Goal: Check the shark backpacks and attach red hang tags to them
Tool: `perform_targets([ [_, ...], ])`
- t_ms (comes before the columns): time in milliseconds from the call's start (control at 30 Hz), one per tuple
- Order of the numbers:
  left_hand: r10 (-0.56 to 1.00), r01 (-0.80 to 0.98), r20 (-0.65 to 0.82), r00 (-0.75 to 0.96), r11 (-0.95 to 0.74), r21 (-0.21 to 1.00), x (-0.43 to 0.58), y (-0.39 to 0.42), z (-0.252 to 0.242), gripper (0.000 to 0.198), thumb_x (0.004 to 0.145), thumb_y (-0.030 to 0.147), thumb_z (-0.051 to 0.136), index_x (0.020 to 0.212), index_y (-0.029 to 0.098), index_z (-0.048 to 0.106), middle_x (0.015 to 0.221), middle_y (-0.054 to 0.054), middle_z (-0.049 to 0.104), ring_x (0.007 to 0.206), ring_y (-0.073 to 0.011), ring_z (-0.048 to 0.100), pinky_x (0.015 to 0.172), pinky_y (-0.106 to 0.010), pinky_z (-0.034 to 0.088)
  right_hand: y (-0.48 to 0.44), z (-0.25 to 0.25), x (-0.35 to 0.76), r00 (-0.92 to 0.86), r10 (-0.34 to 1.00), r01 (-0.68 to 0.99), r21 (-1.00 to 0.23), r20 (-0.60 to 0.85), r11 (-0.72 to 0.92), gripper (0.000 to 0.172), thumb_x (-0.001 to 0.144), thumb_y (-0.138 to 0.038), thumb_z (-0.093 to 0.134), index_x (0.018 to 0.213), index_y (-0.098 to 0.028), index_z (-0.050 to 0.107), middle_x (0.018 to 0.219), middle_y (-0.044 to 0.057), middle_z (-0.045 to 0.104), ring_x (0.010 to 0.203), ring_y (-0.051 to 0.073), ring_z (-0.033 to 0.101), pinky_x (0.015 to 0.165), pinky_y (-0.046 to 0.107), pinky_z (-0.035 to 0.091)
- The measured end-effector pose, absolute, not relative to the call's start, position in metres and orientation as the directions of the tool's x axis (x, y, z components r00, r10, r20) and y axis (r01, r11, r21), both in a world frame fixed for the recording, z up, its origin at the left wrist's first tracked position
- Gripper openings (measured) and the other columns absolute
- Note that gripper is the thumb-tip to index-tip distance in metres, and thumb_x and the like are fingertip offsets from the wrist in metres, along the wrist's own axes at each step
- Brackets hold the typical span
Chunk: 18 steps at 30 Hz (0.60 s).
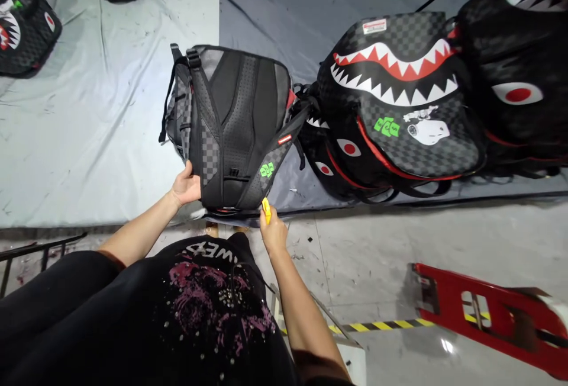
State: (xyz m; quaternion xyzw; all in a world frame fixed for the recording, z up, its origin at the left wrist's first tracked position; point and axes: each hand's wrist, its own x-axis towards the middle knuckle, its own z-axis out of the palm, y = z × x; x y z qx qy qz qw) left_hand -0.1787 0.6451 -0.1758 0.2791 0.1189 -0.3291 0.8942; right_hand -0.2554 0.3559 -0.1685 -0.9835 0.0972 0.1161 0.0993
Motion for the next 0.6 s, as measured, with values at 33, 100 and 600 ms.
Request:
perform_targets([
  [33, -0.515, 0.653, -0.404, 0.756, 0.633, 0.415, -0.177, 0.644, -0.177, 0.092, 0.086, 0.079, 0.026, 0.134, 0.005, 0.051, 0.122, -0.023, 0.067, 0.13, -0.0346, 0.053, 0.109, -0.054, 0.037, 0.355, -0.167, -0.255, 0.951, -0.178, -0.225, -0.169, -0.254, -0.96, 0.042, 0.099, -0.037, 0.042, 0.129, -0.013, 0.059, 0.085, 0.013, 0.073, 0.069, 0.02, 0.064, 0.06, 0.027, 0.032],
  [100, -0.491, 0.638, -0.412, 0.767, 0.65, 0.413, -0.174, 0.641, -0.178, 0.094, 0.086, 0.081, 0.024, 0.134, 0.005, 0.051, 0.121, -0.023, 0.067, 0.129, -0.0347, 0.054, 0.109, -0.054, 0.038, 0.355, -0.166, -0.253, 0.947, -0.188, -0.24, -0.182, -0.261, -0.954, 0.042, 0.099, -0.039, 0.041, 0.128, -0.014, 0.059, 0.085, 0.013, 0.073, 0.07, 0.021, 0.065, 0.06, 0.027, 0.033],
  [600, -0.464, 0.585, -0.357, 0.811, 0.644, 0.493, -0.167, 0.617, -0.162, 0.083, 0.087, 0.076, 0.03, 0.125, 0.008, 0.059, 0.114, -0.018, 0.07, 0.123, -0.0335, 0.058, 0.107, -0.052, 0.042, 0.358, -0.152, -0.367, 0.872, -0.1, -0.262, -0.283, -0.48, -0.923, 0.043, 0.099, -0.039, 0.039, 0.13, -0.018, 0.059, 0.091, 0.011, 0.076, 0.081, 0.025, 0.072, 0.068, 0.028, 0.047],
])
